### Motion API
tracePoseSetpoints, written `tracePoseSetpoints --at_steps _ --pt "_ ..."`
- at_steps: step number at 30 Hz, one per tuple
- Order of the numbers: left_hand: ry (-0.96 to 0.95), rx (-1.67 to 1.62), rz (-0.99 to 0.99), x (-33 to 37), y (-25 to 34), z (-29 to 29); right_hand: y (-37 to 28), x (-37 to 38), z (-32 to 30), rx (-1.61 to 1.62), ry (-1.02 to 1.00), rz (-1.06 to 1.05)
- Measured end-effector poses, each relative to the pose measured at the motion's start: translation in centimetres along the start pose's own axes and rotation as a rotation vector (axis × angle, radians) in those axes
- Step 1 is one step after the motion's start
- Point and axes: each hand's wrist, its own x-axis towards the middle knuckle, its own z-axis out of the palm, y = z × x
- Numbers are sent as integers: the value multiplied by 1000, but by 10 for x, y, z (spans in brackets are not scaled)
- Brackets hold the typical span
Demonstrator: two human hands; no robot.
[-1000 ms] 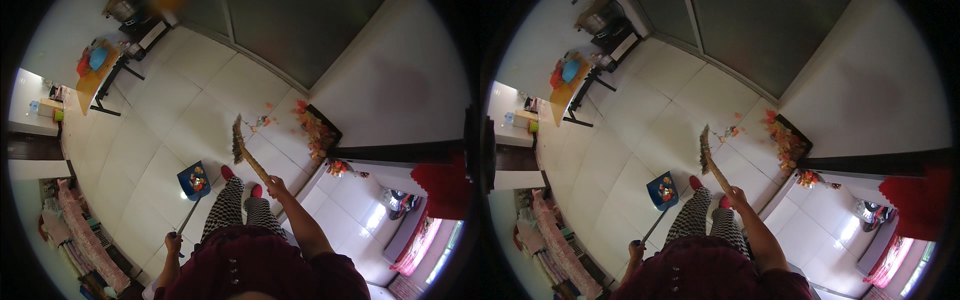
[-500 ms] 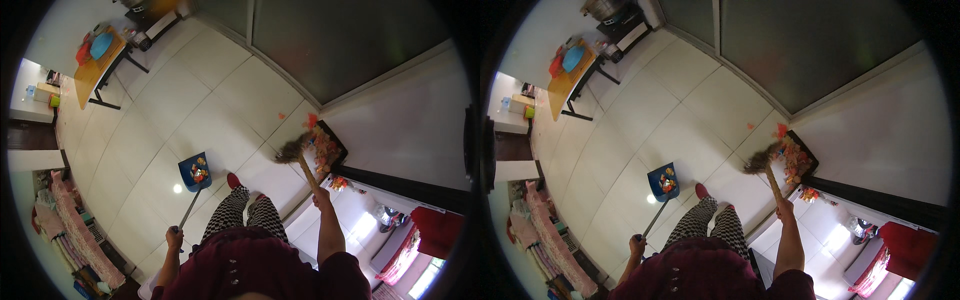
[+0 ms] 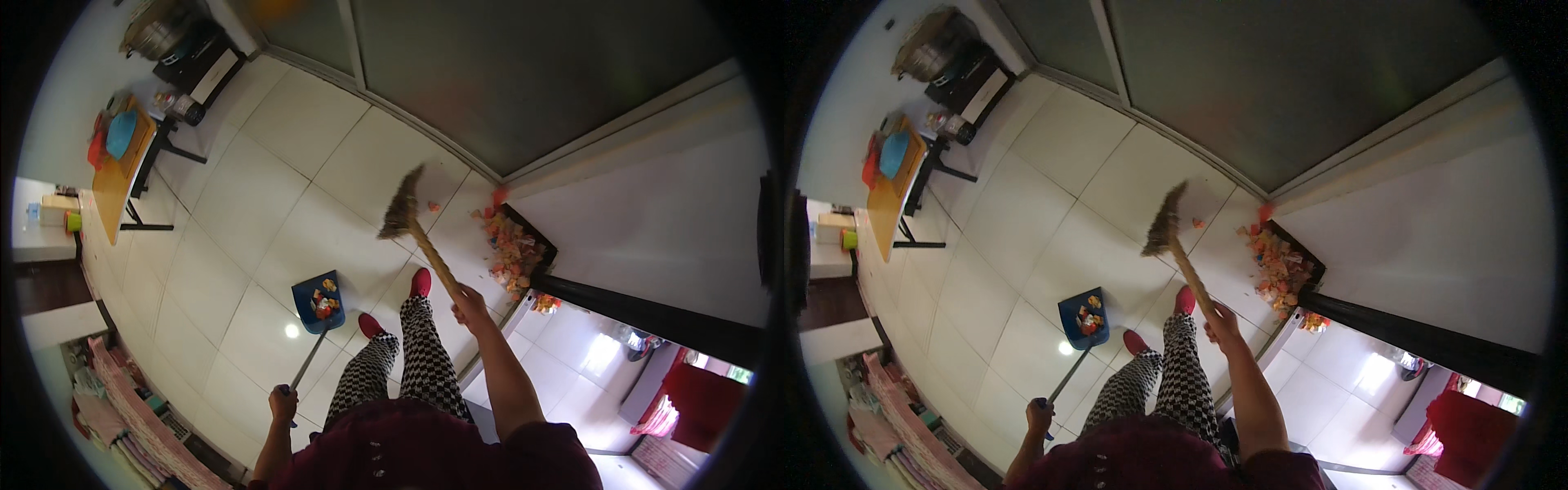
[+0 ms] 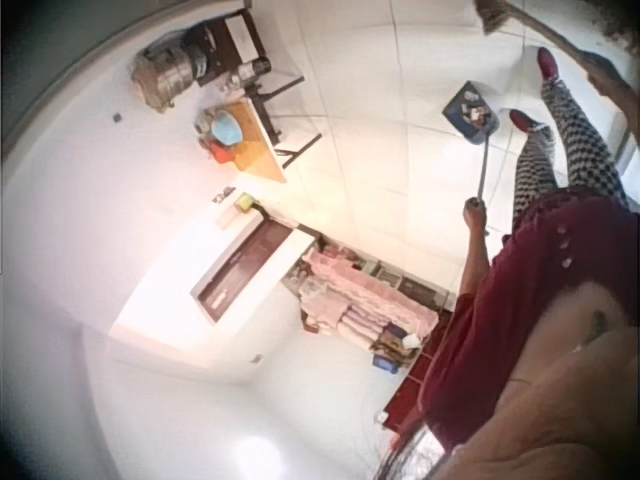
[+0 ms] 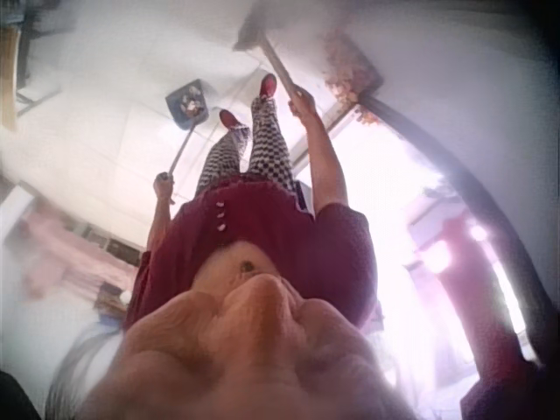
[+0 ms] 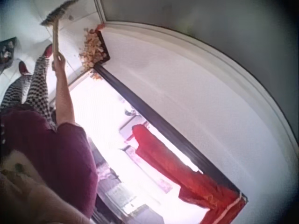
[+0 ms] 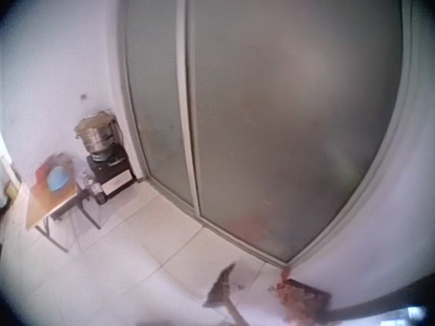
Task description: The person sweeps scraps of paper and debris into a dustpan using a broom, moving between different rooms and hallways.
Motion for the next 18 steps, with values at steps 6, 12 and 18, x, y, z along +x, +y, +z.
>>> tracePoseSetpoints --at_steps 6,12,18 --pt "-19 -81 -52 12 55 21 -76 105 -1 -162 -48 -32" --pt "-83 -17 -53 29 71 22 -39 55 -121 -179 226 135" --pt "-45 -92 -73 32 84 20 0 -43 -218 184 332 344"
